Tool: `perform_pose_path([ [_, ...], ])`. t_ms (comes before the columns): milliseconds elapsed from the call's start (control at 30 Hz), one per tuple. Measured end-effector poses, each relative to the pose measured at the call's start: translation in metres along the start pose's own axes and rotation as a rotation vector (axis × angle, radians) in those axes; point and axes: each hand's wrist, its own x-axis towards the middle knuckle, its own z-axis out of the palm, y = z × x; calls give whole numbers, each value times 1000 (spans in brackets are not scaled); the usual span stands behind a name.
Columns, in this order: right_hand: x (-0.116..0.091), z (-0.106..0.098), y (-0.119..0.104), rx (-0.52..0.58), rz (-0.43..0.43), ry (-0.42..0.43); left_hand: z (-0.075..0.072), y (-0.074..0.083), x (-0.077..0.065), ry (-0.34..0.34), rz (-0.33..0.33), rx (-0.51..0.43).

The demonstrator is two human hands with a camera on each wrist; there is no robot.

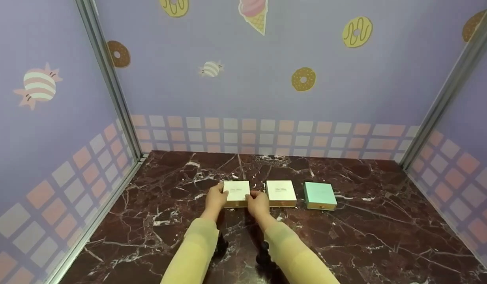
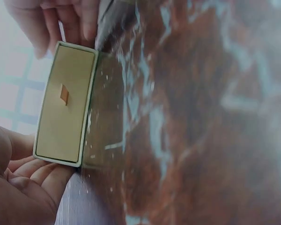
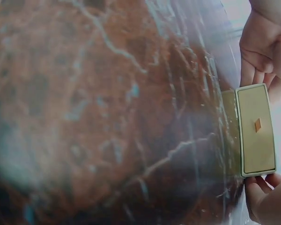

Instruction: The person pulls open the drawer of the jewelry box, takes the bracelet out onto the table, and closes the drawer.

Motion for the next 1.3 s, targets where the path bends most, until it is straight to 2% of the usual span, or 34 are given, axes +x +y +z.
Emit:
perform_pose_path([
  [167, -2, 1, 3, 22, 37, 40, 2, 1, -5, 11, -13, -14],
  [400, -3, 0, 1, 51, 62, 40, 4, 0, -7, 33, 1, -4],
  [600, -4, 2, 2, 103, 65, 63, 5, 0, -14, 10, -46, -29],
  [767, -7, 4, 2, 155, 78, 68, 6, 2, -18, 23, -58, -8],
  [900, -9, 4, 4, 175, 73, 65, 6, 3, -20, 32, -53, 14],
  [1100, -14, 2, 5, 201, 59, 45, 4, 4, -26, 38, -1, 42],
  [1300, -20, -1, 8, 212, 79, 39, 2, 5, -33, 21, 25, 58],
])
